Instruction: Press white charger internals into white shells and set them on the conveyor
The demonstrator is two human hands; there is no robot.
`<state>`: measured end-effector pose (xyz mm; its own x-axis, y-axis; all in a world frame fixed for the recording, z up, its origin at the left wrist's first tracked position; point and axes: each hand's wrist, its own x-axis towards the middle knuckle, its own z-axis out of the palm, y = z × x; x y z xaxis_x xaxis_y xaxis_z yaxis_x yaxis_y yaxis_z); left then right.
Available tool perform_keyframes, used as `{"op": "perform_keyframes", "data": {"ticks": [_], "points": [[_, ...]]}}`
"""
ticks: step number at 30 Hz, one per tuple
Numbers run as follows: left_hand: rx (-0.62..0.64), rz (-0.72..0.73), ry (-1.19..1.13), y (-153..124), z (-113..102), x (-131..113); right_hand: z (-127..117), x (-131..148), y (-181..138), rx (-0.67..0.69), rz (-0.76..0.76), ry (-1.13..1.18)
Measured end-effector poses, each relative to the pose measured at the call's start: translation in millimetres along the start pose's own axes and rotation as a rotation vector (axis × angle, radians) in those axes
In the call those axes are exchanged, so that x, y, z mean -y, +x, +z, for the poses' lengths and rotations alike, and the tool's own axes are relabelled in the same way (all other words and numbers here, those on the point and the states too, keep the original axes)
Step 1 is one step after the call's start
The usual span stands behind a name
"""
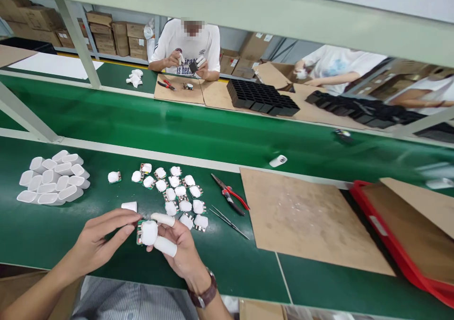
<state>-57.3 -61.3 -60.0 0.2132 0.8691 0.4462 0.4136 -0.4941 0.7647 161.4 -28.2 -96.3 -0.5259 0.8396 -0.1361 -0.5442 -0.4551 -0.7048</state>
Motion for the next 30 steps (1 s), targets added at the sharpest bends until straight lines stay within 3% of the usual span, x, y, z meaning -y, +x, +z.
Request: {"op": "perform_keyframes", "data": {"ticks": [11,17,30], "points": [[-0.033,0.089,0.108,2,5,-9,-2,2,-13,0.03,-0.132,-0.299],[-0.035,0.112,0.05,3,5,-7,-2,7,-14,0.055,-0.216,-0.493],[-0.125,0.047,-0.053,0,16,-8,-6,6,-15,0.104,-0.258,-0.574]]}}
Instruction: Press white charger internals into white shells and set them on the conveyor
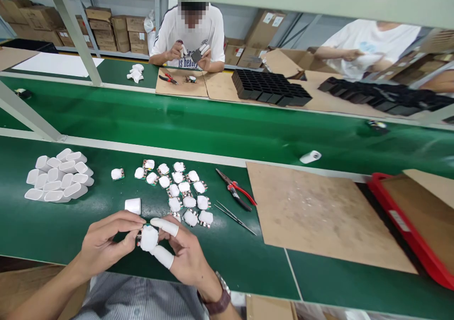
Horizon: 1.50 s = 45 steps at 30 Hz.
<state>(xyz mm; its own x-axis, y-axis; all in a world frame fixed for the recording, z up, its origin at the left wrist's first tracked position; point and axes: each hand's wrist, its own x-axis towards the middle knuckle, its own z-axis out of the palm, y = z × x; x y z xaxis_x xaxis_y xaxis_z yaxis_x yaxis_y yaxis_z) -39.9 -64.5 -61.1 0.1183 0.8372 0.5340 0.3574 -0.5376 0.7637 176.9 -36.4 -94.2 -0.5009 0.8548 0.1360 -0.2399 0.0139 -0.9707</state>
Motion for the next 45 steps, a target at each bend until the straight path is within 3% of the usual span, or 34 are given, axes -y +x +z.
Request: {"op": "perform_keyframes", "data": {"ticks": [8,15,18,21,26,31,37,45], "points": [[0.069,-0.036,0.032,-3,-13,10,-4,1,4,-0.077,-0.155,-0.287],[0.325,-0.252,0.555,-5,-49,57,-19,-5,4,-0.192,-0.239,-0.476],[0.392,-0.316,0.43,-7,-47,70,-18,-3,6,-0.2,-0.27,-0.528],[0.341,-0.37,0.155,-5,-40,71,-14,-2,9,-0.177,-0.303,-0.571],[0.312,-0.31,-0.174,-2,-31,70,-3,-10,15,-0.152,-0.287,-0.476],[0.387,-0.271,-0.035,-8,-25,71,10,-23,20,-0.094,-0.242,-0.324],[0.36,-0.375,0.026,-13,-24,73,2,-13,22,-0.014,-0.359,-0.676],[0.342,-0.181,0.068,-14,-23,79,-1,-3,28,0.101,-0.39,-0.814]]}}
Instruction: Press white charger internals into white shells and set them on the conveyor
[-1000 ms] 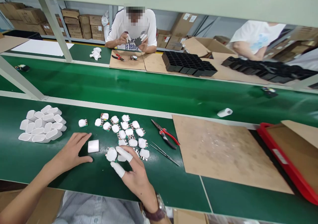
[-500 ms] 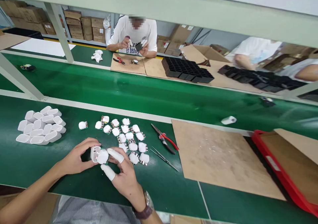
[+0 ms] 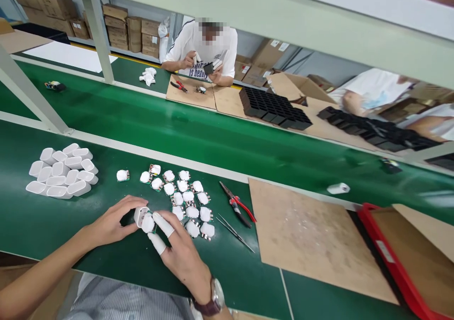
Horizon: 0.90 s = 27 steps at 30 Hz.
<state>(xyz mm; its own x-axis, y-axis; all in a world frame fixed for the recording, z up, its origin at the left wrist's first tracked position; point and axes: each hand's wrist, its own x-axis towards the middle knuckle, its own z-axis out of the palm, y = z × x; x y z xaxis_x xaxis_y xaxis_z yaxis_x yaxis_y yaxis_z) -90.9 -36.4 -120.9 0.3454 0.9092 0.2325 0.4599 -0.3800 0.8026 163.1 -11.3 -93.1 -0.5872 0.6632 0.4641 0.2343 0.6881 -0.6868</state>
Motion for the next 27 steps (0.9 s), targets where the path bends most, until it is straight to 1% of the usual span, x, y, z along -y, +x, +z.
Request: {"op": "perform_keyframes", "data": {"ticks": [4,11,16,22,27], "points": [[-0.009,0.051,0.02,1,1,3,1,-3,0,0.049,0.002,-0.05],[-0.006,0.068,0.012,2,0,-1,-1,0,6,0.12,0.0,-0.144],[0.004,0.049,0.018,1,1,-1,-3,4,9,0.175,0.009,-0.216],[0.016,0.033,-0.002,2,3,-2,-4,2,11,0.227,-0.005,-0.269],[0.058,-0.043,0.027,1,2,-4,-7,2,14,0.234,0.026,-0.279]]}}
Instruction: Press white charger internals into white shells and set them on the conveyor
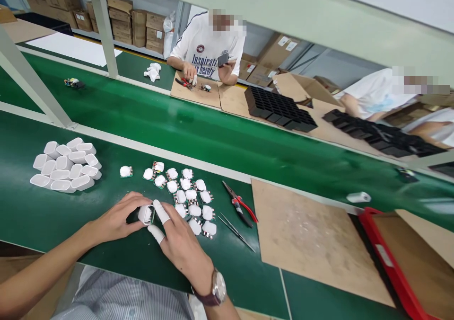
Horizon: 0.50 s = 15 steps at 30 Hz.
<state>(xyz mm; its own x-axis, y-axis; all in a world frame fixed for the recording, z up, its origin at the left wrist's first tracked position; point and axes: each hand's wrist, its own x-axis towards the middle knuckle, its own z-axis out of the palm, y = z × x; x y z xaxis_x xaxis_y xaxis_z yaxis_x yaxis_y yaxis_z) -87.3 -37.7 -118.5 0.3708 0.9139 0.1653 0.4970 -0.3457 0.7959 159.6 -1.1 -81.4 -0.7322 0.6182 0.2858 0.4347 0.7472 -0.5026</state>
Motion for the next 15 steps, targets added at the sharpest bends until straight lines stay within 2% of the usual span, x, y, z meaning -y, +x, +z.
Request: {"op": "perform_keyframes", "data": {"ticks": [5,9,11,15], "points": [[0.023,-0.072,0.002,-2,-3,-1,-1,-1,3,-0.017,-0.005,0.04],[0.084,0.006,-0.042,-3,-4,-1,5,-4,2,-0.037,-0.002,0.065],[0.059,0.02,-0.002,-6,-4,-1,8,-7,0,-0.06,0.01,0.07],[-0.068,0.043,0.145,-12,1,1,9,-14,-6,-0.166,0.012,0.103]]}}
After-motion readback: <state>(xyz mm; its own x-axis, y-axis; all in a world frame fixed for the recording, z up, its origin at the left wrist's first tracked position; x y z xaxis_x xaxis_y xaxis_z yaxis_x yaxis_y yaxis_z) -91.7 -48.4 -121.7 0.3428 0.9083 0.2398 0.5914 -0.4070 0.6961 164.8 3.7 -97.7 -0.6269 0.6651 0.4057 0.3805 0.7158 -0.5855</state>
